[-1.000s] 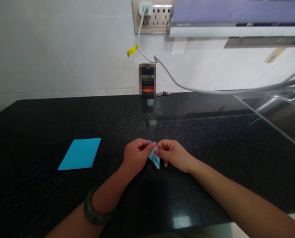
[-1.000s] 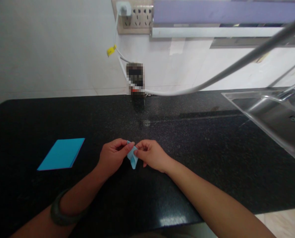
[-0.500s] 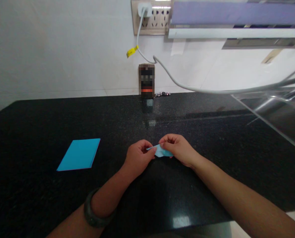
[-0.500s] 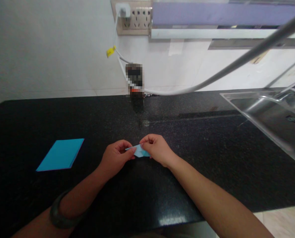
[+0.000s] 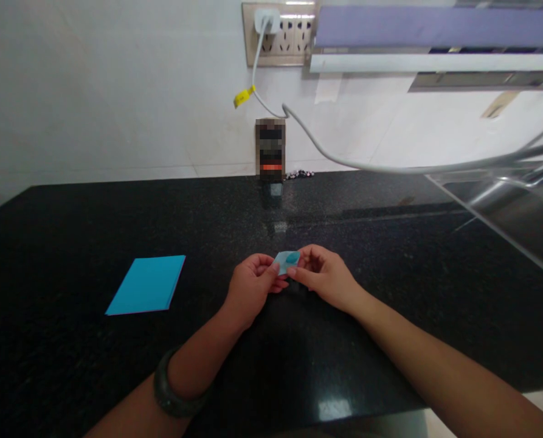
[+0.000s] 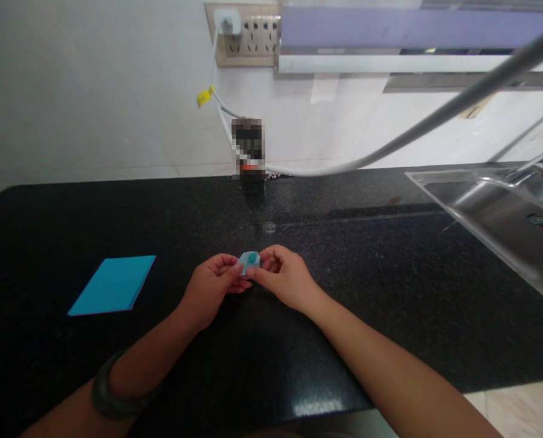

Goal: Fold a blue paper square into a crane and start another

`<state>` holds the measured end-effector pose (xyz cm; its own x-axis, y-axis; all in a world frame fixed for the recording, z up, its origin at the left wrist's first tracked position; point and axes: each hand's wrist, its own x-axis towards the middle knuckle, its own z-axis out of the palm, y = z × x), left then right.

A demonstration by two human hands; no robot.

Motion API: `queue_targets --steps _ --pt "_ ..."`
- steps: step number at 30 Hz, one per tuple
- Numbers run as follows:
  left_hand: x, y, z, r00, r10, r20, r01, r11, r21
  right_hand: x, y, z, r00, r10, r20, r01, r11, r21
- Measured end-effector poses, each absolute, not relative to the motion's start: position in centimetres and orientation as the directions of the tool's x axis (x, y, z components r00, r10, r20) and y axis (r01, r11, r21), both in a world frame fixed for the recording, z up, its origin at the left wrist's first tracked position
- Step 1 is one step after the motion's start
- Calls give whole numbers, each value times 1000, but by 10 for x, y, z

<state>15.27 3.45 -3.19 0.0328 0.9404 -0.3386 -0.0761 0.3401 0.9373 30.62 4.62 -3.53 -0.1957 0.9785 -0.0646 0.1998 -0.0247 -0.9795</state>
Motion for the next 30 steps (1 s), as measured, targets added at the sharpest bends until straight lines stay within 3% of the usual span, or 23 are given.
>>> queue_targets --steps 4,10,17,30 --pt "156 30 -32 172 893 -416 -134 439 888 303 44 -43 -175 985 6 336 65 -940" --pt "157 27 -33 270 861 -431 -95 469 878 304 44 -43 -239 971 -1 387 94 -917" --pt "157 28 -32 265 867 -421 -61 451 890 303 43 -43 -135 986 98 310 137 -941" --pt "158 27 -32 270 853 -448 -42 475 879 302 45 -42 -176 984 21 238 63 -969"
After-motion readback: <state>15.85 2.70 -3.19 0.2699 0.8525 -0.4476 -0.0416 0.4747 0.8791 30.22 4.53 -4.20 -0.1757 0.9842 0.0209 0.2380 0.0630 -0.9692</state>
